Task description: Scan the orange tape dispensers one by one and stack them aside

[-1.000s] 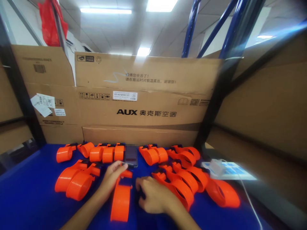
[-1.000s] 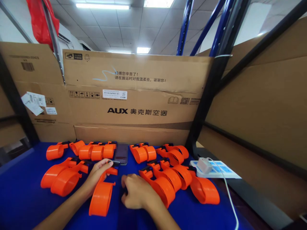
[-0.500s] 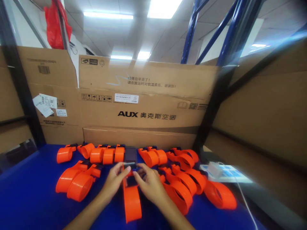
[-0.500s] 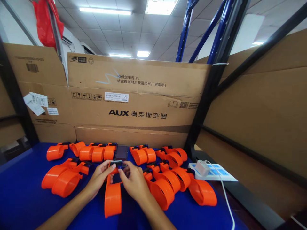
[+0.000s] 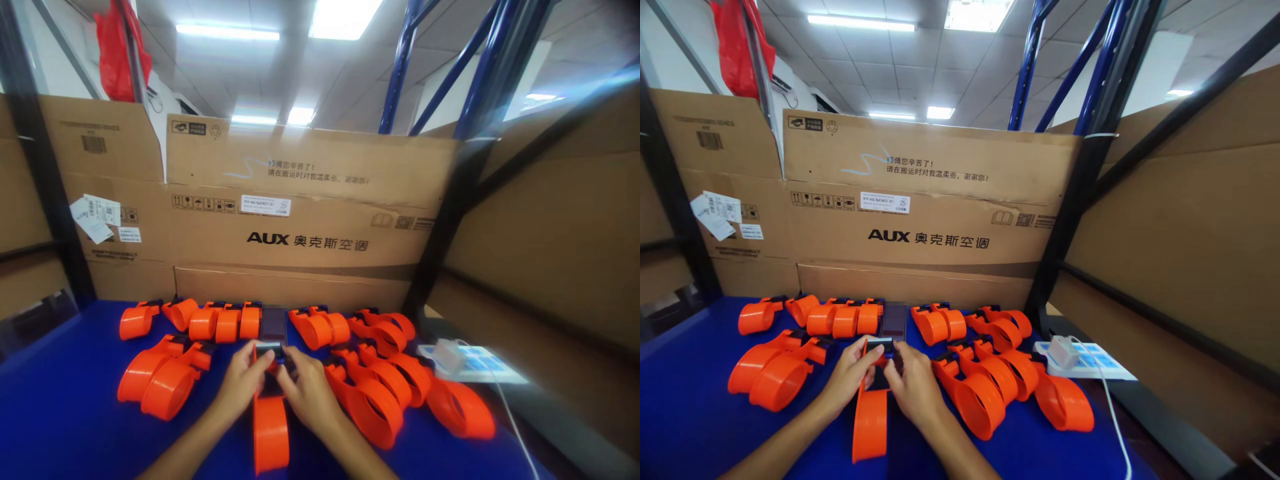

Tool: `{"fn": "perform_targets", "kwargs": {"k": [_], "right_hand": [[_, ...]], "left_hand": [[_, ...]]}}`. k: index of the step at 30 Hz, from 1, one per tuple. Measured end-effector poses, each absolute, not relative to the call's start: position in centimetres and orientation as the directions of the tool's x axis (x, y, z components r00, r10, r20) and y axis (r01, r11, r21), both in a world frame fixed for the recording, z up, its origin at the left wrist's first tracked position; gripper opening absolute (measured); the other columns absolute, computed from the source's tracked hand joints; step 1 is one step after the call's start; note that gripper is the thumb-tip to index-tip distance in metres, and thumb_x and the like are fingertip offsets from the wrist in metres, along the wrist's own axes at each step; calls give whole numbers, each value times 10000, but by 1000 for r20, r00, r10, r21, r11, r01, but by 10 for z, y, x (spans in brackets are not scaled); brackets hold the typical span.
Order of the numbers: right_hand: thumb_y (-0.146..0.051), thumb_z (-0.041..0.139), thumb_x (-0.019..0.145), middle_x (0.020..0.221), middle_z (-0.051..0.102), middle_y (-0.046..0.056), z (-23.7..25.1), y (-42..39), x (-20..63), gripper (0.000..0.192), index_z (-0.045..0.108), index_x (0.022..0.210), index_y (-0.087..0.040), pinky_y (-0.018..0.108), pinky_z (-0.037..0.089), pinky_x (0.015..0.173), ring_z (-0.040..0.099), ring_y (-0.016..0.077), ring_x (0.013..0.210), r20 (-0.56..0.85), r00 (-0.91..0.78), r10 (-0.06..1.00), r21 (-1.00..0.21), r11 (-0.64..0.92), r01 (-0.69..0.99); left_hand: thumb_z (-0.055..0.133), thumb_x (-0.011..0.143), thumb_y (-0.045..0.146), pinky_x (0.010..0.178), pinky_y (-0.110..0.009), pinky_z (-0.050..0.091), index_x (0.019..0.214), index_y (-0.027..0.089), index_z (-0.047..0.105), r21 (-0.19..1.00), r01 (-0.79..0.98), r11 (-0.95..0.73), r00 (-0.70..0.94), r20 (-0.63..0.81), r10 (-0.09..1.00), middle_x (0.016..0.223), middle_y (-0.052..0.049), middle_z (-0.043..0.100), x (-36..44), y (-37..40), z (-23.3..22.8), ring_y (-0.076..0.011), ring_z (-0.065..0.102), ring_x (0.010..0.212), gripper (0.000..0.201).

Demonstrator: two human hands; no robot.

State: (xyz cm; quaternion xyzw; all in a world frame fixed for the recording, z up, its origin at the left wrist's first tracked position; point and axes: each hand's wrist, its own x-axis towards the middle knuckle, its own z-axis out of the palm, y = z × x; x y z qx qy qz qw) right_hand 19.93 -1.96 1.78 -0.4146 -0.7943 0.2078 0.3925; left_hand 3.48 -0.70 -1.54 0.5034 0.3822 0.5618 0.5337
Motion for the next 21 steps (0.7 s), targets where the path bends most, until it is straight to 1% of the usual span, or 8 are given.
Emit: {"fn": "perform_targets", "kwargs": {"k": [4, 6, 9, 12, 14, 16, 18, 21], "right_hand": [[-215, 515, 930, 869, 733, 56, 21, -22, 198, 245, 652, 1129, -174, 226, 496, 577, 676, 166, 661, 459, -358, 813, -656, 582, 480], [-251, 529, 939, 861, 740, 48, 24, -22, 199, 251, 659, 1143, -185, 235, 518, 594, 686, 170, 665, 458, -358, 813, -669, 581, 463], [-301, 542, 945, 1003, 753, 78, 27, -20, 203, 337, 631, 1253, -198, 291, 568, 739, 722, 207, 821, 484, -379, 789, -648, 614, 451], [-277, 543, 929, 1174, 715, 114, 26, -18, 208, 437, 568, 1357, -195, 363, 553, 898, 702, 244, 1009, 524, -425, 738, -566, 675, 474], [-244, 532, 916, 1231, 689, 125, 23, -17, 209, 483, 530, 1396, -189, 378, 543, 933, 681, 252, 1077, 534, -450, 716, -515, 698, 499], [-210, 519, 902, 1242, 682, 133, 18, -15, 208, 513, 506, 1414, -177, 380, 544, 937, 672, 254, 1096, 536, -458, 709, -470, 701, 536], [-165, 522, 872, 1214, 694, 134, 13, -15, 206, 540, 501, 1412, -172, 376, 548, 928, 680, 251, 1072, 531, -454, 716, -432, 689, 581], [-93, 546, 800, 1166, 709, 137, 6, -14, 204, 590, 518, 1386, -159, 360, 552, 905, 690, 247, 1021, 524, -440, 729, -387, 664, 640]], "left_hand": [[731, 752, 529, 388, -189, 311, 844, 178, 608, 963, -239, -122, 84, 145, 986, 458, 92, 448, 33, -6, -15, -62, 369, 344, 383], [736, 747, 525, 379, -193, 317, 832, 177, 605, 961, -252, -112, 73, 134, 988, 485, 71, 511, 32, -6, -14, -61, 388, 330, 381], [745, 736, 524, 372, -192, 326, 868, 165, 632, 948, -311, -59, 52, 79, 996, 590, 18, 624, 32, -7, -9, -63, 449, 341, 399], [781, 702, 512, 390, -190, 361, 918, 152, 675, 914, -406, 1, 35, 14, 999, 612, 16, 629, 32, -9, -3, -69, 495, 374, 433], [815, 677, 479, 405, -185, 375, 941, 148, 695, 892, -451, 22, 33, -7, 999, 598, 27, 613, 32, -11, 0, -61, 489, 383, 440], [837, 665, 440, 421, -182, 385, 923, 146, 706, 874, -484, 36, 51, -13, 999, 594, 27, 614, 33, -13, 2, -62, 495, 401, 413], [848, 663, 405, 465, -195, 428, 896, 142, 712, 861, -506, 53, 83, -13, 996, 638, -3, 656, 35, -16, 4, -91, 558, 464, 377], [848, 672, 375, 602, -260, 515, 930, 135, 725, 857, -511, 74, 124, -13, 992, 766, -73, 726, 38, -20, 7, -171, 661, 629, 374]]}}
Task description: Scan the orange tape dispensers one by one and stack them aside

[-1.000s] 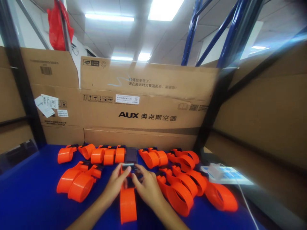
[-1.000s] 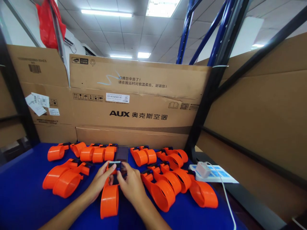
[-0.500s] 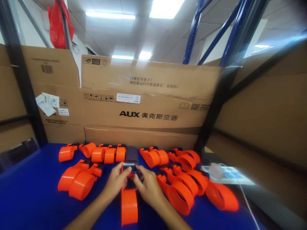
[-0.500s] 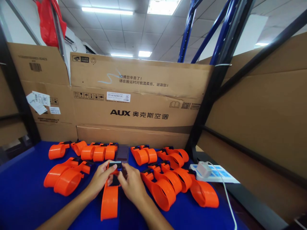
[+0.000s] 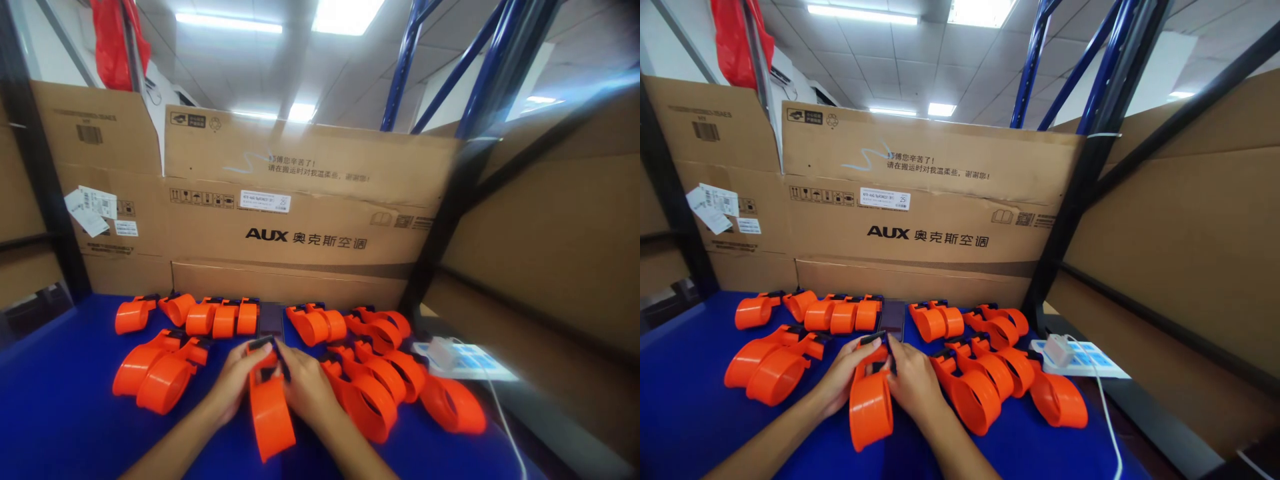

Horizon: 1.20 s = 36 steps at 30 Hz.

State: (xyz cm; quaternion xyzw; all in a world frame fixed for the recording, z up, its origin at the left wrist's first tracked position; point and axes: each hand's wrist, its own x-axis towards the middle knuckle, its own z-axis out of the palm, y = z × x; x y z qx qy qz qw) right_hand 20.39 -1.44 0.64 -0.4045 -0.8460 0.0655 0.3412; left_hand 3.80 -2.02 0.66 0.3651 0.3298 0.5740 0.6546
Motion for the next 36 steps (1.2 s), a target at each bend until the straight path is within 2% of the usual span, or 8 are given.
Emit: {"fn": "perform_targets", "kwargs": {"k": [11, 15, 19, 22, 24, 26, 32, 36], "right_hand": [[-91, 557, 799, 870, 742, 86, 2, -19, 200, 551, 519, 1347, -125, 281, 548, 718, 693, 196, 738, 510, -443, 737, -351, 649, 675], [-93, 560, 797, 894, 749, 92, -1, -18, 200, 551, 526, 1346, -137, 278, 553, 721, 704, 203, 769, 524, -433, 734, -357, 651, 670], [-131, 542, 855, 1097, 728, 122, 4, -14, 206, 470, 557, 1324, -171, 314, 558, 840, 706, 221, 943, 575, -451, 683, -373, 709, 598], [-250, 562, 916, 1156, 712, 113, 9, -12, 210, 361, 590, 1272, -197, 329, 549, 890, 698, 223, 991, 594, -452, 666, -429, 737, 522], [-307, 578, 923, 1067, 736, 101, 12, -12, 211, 294, 625, 1192, -197, 315, 563, 834, 713, 215, 910, 588, -416, 694, -477, 713, 514], [-313, 573, 925, 960, 749, 86, 13, -14, 209, 226, 648, 1103, -195, 289, 565, 757, 717, 200, 814, 570, -389, 723, -514, 684, 517], [-233, 517, 918, 833, 740, 40, 16, -18, 203, 173, 641, 1033, -198, 238, 538, 665, 702, 165, 710, 514, -396, 761, -638, 647, 417], [-333, 427, 975, 754, 713, 36, 16, -12, 208, 255, 626, 1012, -177, 237, 523, 585, 678, 163, 610, 512, -183, 839, -769, 543, 337]], "left_hand": [[832, 692, 381, 654, -283, 508, 886, 132, 743, 898, -437, 51, 166, 25, 986, 745, -89, 730, 36, -19, 6, -185, 651, 661, 328], [832, 696, 382, 690, -294, 519, 917, 125, 738, 907, -420, 40, 148, 25, 989, 816, -109, 744, 35, -19, 4, -204, 671, 720, 351], [835, 688, 396, 700, -279, 521, 932, 133, 731, 914, -406, -4, 112, 54, 992, 842, -98, 743, 32, -19, 5, -209, 682, 750, 373], [750, 765, 489, 583, -220, 478, 879, 151, 712, 930, -361, -72, 56, 99, 993, 709, -42, 702, 31, -18, 4, -153, 643, 614, 358], [684, 803, 549, 434, -196, 369, 826, 164, 688, 950, -300, -92, 50, 112, 992, 560, 12, 619, 31, -18, 2, -100, 521, 426, 386], [670, 805, 562, 373, -198, 274, 811, 168, 675, 962, -249, -113, 76, 135, 988, 494, 39, 567, 31, -18, 3, -72, 408, 336, 394], [666, 799, 555, 363, -187, 277, 807, 168, 646, 958, -246, -149, 127, 184, 975, 590, -31, 674, 29, -19, 6, -84, 456, 361, 388], [576, 854, 561, 333, -190, 257, 915, 158, 642, 959, -251, -135, 136, 173, 975, 588, -51, 692, 25, -15, 2, -78, 403, 311, 413]]}}
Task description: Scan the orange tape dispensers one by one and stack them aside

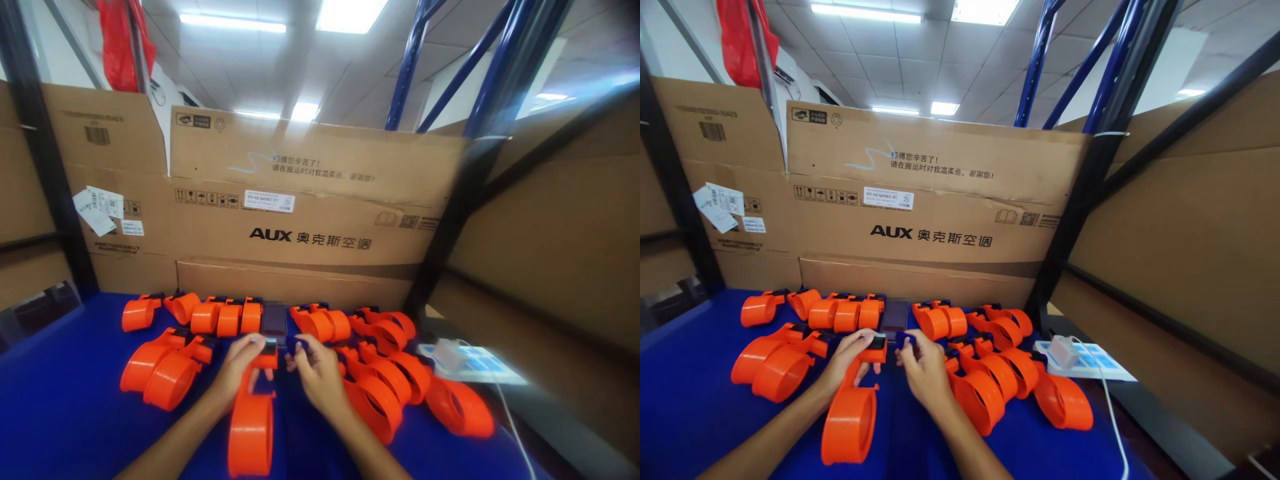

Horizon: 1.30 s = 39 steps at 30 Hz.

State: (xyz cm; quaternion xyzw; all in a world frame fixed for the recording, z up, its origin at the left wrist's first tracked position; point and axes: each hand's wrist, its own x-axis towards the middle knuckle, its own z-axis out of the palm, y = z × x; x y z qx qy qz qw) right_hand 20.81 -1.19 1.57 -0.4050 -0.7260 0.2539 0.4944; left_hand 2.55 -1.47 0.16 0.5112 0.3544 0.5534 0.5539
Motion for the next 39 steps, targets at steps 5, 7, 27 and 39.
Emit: {"fn": "perform_targets", "kwargs": {"k": [5, 7, 27, 39], "right_hand": [[-321, 466, 938, 687, 676, 21, 13, -2, 210, 225, 643, 890, -191, 246, 480, 553, 642, 174, 576, 499, -116, 859, -730, 489, 477], [-255, 508, 894, 709, 679, 32, 11, -1, 207, 169, 650, 825, -195, 253, 466, 591, 650, 190, 637, 486, -180, 855, -633, 487, 602], [-114, 522, 839, 740, 697, 15, 9, -8, 203, 182, 654, 922, -209, 215, 382, 582, 659, 172, 686, 380, -343, 859, -570, 509, 645], [-312, 586, 923, 980, 679, 48, 28, -17, 202, 291, 649, 1198, -240, 239, 443, 599, 566, 140, 670, 536, -387, 750, -603, 661, 446]], "left_hand": [[585, 852, 552, 349, -184, 290, 887, 160, 624, 961, -219, -171, 37, 183, 982, 624, -54, 706, 22, -9, 0, -77, 431, 331, 396], [591, 852, 540, 359, -180, 296, 866, 162, 619, 961, -222, -162, 26, 172, 985, 595, -39, 688, 21, -8, 0, -75, 429, 338, 380], [588, 843, 591, 353, -195, 260, 896, 165, 634, 988, -91, -124, 153, 137, 979, 647, -52, 708, 25, -10, -9, -76, 438, 323, 432], [570, 835, 642, 356, -190, 279, 907, 165, 642, 992, -95, -89, 108, 99, 989, 600, -27, 667, 28, -12, -5, -76, 447, 342, 488]]}}
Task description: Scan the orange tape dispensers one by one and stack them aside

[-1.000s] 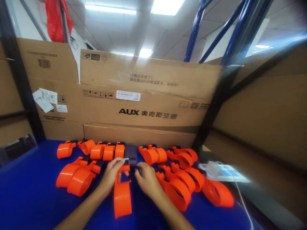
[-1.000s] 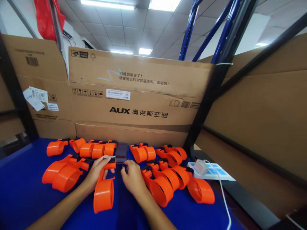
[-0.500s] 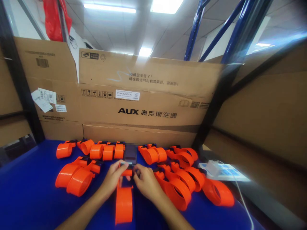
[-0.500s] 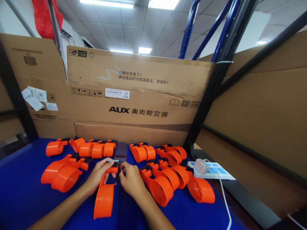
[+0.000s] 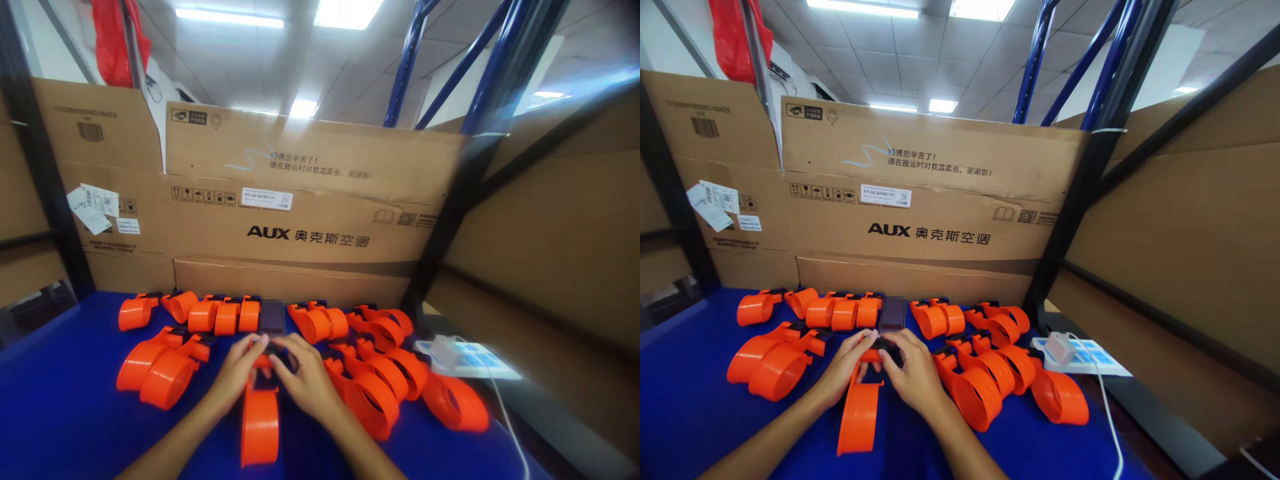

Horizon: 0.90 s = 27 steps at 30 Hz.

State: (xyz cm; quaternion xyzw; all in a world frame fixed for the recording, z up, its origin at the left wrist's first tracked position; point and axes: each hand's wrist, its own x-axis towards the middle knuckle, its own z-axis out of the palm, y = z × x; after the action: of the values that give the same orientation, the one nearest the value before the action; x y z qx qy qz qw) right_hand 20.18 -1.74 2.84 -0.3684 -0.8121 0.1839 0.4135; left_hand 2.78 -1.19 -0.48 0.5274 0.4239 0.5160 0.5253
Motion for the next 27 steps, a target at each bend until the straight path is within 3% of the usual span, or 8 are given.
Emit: {"fn": "perform_targets", "kwargs": {"k": [8, 14, 19, 23, 27], "right_hand": [[-343, 579, 926, 822, 671, 33, 16, -1, 206, 253, 658, 1117, -196, 259, 472, 592, 589, 162, 637, 535, -190, 823, -646, 544, 535], [-216, 606, 886, 1027, 616, 77, 9, 5, 201, 151, 672, 1021, -237, 373, 478, 884, 579, 249, 984, 505, -422, 753, -388, 635, 668], [-198, 637, 861, 1024, 582, 84, 2, 11, 193, 130, 664, 985, -226, 387, 468, 877, 546, 260, 976, 466, -459, 756, -280, 618, 734], [-187, 625, 864, 1001, 596, 80, 2, 11, 192, 108, 669, 956, -221, 362, 471, 865, 551, 250, 975, 481, -436, 761, -342, 620, 706], [-250, 548, 931, 935, 642, 71, 9, 11, 193, 141, 679, 944, -200, 347, 478, 843, 590, 226, 915, 529, -303, 793, -559, 594, 579]], "left_hand": [[578, 837, 620, 351, -186, 281, 839, 152, 618, 959, -235, -160, -114, 136, 984, 592, -38, 675, 21, -6, -4, -65, 408, 344, 470], [643, 788, 594, 349, -191, 292, 840, 162, 613, 939, -308, -153, -146, 112, 983, 581, -20, 668, 20, -3, -6, -69, 414, 339, 436], [591, 851, 566, 359, -193, 279, 857, 160, 623, 962, -206, -181, -67, 171, 983, 642, -32, 691, 23, -7, -5, -63, 412, 352, 407], [588, 857, 568, 366, -196, 265, 891, 155, 634, 975, -150, -163, -43, 159, 986, 636, -36, 691, 23, -7, -7, -64, 408, 353, 417], [587, 843, 603, 372, -201, 275, 924, 154, 645, 988, -108, -115, -18, 113, 993, 622, -38, 690, 23, -5, -9, -73, 416, 350, 460]]}}
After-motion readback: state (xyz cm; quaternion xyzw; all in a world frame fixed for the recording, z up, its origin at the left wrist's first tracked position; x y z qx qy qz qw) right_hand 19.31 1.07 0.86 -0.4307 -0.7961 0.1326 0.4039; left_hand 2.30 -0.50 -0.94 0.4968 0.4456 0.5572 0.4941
